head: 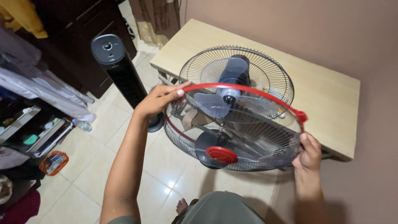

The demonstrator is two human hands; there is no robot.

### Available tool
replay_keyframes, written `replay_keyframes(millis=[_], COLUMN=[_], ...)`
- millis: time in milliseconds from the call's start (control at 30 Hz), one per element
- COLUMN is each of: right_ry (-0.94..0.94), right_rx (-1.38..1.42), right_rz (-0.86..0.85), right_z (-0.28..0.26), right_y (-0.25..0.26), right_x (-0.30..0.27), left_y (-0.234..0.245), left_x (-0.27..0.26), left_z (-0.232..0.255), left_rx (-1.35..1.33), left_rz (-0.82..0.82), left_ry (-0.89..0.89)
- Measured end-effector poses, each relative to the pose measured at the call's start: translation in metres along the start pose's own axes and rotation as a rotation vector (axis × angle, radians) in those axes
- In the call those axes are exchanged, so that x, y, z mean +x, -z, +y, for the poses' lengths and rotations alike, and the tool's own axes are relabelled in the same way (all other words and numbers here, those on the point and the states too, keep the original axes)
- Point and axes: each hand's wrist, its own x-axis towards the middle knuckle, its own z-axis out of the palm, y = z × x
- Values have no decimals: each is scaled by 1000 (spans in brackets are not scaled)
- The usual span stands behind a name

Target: The person wipes the fan blades with a cloth, then attaches the blades to the motor hub and secures them with a nut. They then place the front and rear wire cages onto the fan and fasten them.

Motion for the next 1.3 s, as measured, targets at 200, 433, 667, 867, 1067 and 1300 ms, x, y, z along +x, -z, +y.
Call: replay_keyframes(millis=[200,433,667,867,1067,1300], right_ry=[125,144,195,223,266,240], right_rx=[201,185,154,246,142,263], right_rz=[-119,-50,-66,-87,-34,-43], right_z=[-15,-43,-56,-55,-62,-52], right_y=[29,1,-24,-22,-31,-34], right_x=[4,-3,-3,-5,-9,-3], left_y=[15,1,-25,-42,-58,-104], left_x=[-14,-17,-18,-23,-33,-22], left_z=[-59,-128,-214,-206,-167,-199], left_rx=[-298,-616,-874,-826,-804,-1086], left_rz=[155,209,194,313,348,407], left_ry=[-67,-95,-254,-250,-239,-245])
